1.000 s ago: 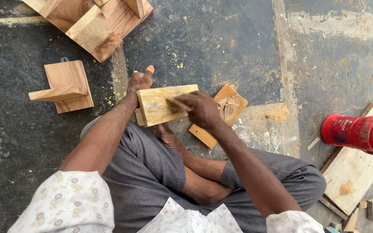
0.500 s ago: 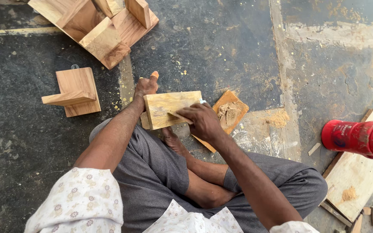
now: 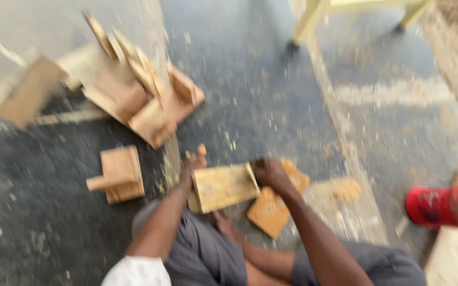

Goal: The person sits cross-legged on the floor sanding wooden boards and small wooden bracket pieces by hand using a sanding block. They sand flat surfaces, turn pieces over to sand other sides, and work through several wood pieces one at a time, with sawdust accumulating on the floor.

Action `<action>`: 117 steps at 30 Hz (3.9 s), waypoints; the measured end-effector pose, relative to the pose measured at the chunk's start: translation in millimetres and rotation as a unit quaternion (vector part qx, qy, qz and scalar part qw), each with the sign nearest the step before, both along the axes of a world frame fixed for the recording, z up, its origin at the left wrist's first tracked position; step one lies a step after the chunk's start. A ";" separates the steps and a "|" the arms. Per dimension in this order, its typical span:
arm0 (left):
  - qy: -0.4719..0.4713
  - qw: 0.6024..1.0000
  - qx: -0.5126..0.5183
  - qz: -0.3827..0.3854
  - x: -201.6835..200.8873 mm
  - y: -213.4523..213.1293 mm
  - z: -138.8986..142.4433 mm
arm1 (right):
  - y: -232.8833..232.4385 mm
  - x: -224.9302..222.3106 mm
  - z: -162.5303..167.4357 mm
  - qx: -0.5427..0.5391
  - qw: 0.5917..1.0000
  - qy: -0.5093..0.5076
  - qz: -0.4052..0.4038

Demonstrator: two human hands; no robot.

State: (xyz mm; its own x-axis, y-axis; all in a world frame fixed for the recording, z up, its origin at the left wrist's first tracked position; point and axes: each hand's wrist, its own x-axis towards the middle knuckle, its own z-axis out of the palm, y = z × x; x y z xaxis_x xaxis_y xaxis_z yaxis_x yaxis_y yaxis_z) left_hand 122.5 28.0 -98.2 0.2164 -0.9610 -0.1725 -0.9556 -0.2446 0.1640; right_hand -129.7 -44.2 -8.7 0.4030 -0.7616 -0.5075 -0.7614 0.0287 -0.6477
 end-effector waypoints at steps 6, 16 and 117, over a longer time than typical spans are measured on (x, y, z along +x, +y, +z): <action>0.438 0.829 0.057 0.344 3.7 -9.3 14.4 | -4.2 24.3 -18.4 0.145 0.979 0.003 -0.142; 0.483 0.804 0.074 0.340 3.3 -3.1 10.0 | 58.8 95.6 65.3 0.207 0.973 -0.098 -0.042; 0.369 0.861 0.049 0.347 3.4 -22.5 21.3 | 92.7 46.6 65.5 -0.238 0.910 -0.004 0.338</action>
State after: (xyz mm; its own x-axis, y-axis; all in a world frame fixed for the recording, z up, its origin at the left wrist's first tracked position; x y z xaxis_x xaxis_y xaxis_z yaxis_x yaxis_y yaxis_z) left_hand 125.9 5.5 -76.8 0.5298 -0.6169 -0.5820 -0.2184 -0.7623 0.6092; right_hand -83.1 48.5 56.8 0.8636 -0.4713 -0.1790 -0.4960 -0.7304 -0.4696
